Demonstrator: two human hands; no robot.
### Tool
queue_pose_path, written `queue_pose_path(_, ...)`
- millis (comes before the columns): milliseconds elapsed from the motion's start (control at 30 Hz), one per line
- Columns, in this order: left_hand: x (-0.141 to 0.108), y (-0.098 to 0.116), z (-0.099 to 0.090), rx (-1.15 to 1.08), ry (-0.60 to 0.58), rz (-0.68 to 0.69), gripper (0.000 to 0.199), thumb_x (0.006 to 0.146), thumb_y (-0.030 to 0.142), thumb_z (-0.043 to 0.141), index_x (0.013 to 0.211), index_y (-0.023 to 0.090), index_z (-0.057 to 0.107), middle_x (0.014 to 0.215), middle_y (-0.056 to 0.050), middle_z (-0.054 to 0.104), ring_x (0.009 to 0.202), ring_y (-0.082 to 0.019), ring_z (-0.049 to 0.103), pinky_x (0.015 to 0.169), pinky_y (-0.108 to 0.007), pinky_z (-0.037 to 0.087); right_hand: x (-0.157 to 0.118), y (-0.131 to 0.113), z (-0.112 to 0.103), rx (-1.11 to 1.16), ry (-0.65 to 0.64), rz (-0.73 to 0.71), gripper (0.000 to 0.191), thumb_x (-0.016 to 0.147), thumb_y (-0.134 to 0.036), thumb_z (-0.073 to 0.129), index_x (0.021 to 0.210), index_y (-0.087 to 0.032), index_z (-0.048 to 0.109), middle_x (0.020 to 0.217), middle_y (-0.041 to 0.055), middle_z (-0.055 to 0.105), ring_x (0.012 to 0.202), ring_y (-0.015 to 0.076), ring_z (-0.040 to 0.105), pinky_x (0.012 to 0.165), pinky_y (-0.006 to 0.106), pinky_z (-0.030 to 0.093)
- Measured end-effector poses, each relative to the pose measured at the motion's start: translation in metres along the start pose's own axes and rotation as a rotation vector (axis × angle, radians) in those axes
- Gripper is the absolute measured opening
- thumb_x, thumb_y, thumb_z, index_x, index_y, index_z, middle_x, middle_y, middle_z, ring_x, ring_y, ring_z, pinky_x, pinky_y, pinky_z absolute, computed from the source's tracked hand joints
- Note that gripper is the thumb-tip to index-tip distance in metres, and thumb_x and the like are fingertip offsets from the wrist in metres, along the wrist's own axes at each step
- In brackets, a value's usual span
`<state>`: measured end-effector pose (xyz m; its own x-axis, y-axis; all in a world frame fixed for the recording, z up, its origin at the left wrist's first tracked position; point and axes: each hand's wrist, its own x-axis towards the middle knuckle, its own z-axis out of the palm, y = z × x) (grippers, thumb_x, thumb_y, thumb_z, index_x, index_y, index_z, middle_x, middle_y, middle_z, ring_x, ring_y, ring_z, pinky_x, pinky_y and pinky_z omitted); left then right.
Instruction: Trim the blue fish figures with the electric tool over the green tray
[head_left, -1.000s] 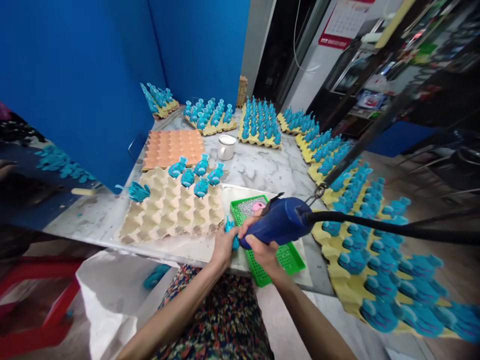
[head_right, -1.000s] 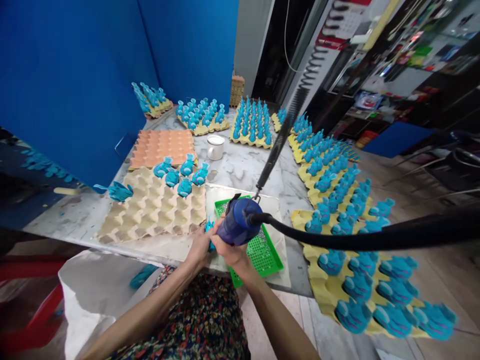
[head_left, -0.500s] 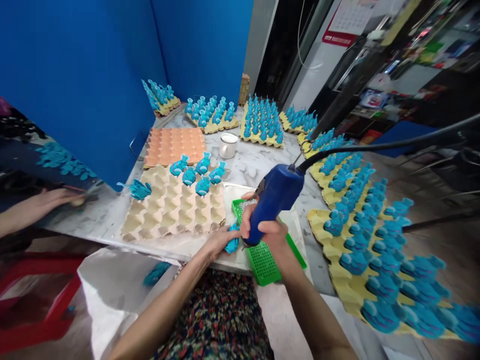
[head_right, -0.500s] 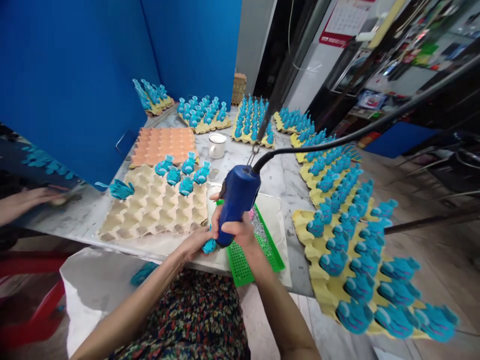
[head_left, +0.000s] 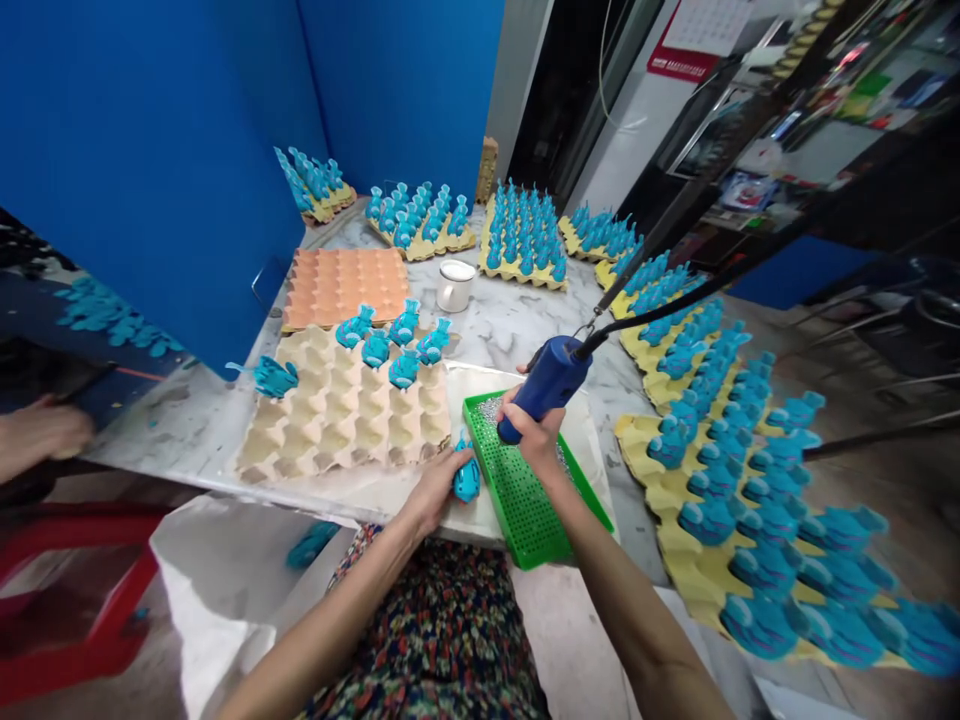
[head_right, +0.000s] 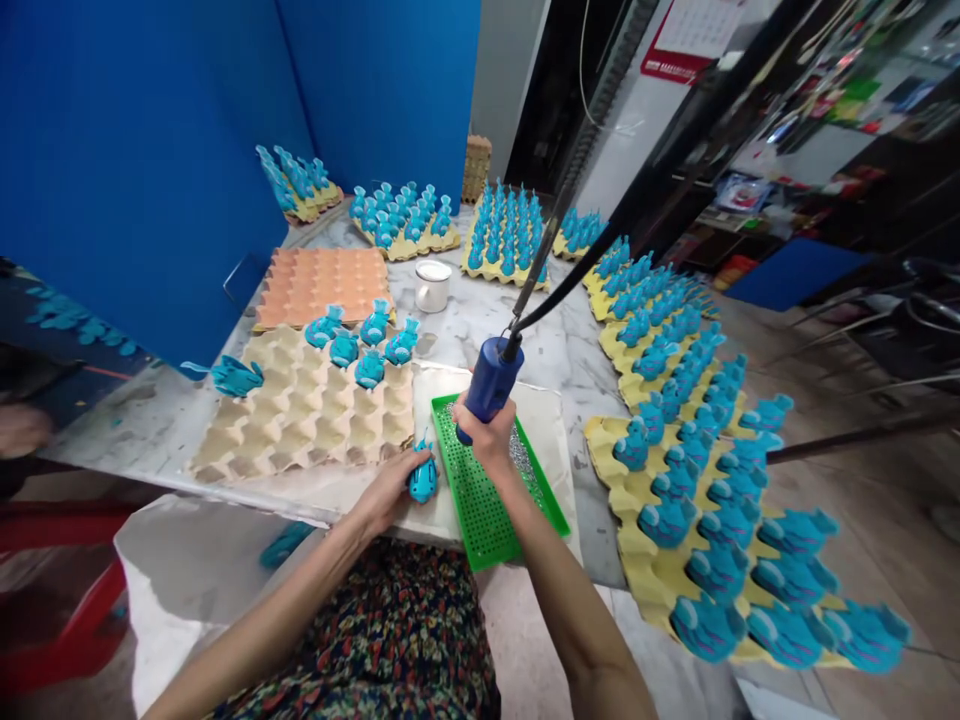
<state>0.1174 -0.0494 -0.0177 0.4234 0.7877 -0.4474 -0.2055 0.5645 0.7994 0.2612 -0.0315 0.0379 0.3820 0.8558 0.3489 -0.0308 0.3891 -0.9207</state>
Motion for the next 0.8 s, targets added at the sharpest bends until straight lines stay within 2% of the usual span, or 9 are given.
queue_pose_path(467,0.0,0.0,0.002,-0.014,-0.001,0.002,0.035,0.068,0.047,0.067,0.066,0.018,0.047,0.053,0.004,0.044,0.044,-0.009,0.041,0.037,-0.02,0.033,-0.008,0.001,-0.003,-0.009,0.06,-0.051,0.031,0.065,-0.024,0.067,0.093,-0.022,0.053,0.061,-0.0064,0.058,0.051,0.0147,0.052,0.056,0.031,0.044)
queue_pose_path(667,-0.006,0.009,0.008,-0.03,0.015,-0.024,0.036,0.065,0.048,0.069,0.071,0.018,0.051,0.053,0.005,0.046,0.044,-0.009,0.041,0.036,-0.02,0.033,-0.01,-0.019,0.004,-0.001,0.145,-0.138,0.028,0.067,-0.02,0.065,0.091,-0.023,0.052,0.059,-0.0071,0.058,0.053,0.0157,0.053,0.063,0.034,0.046)
queue_pose_path(733,-0.007,0.009,0.012,-0.052,0.05,-0.027,0.037,0.064,0.049,0.07,0.071,0.018,0.051,0.053,0.005,0.046,0.044,-0.009,0.041,0.036,-0.02,0.032,-0.015,-0.029,0.005,0.016,0.129,-0.175,0.022,0.068,-0.019,0.063,0.087,-0.023,0.052,0.06,-0.0064,0.059,0.053,0.0156,0.053,0.064,0.035,0.046)
queue_pose_path(800,-0.007,0.007,0.015,-0.084,0.085,-0.018,0.037,0.064,0.049,0.069,0.072,0.018,0.051,0.053,0.005,0.046,0.044,-0.008,0.041,0.037,-0.02,0.031,-0.021,-0.037,0.006,0.045,0.054,-0.186,0.013,0.071,-0.022,0.059,0.082,-0.023,0.053,0.063,-0.0046,0.06,0.054,0.0162,0.053,0.062,0.035,0.046)
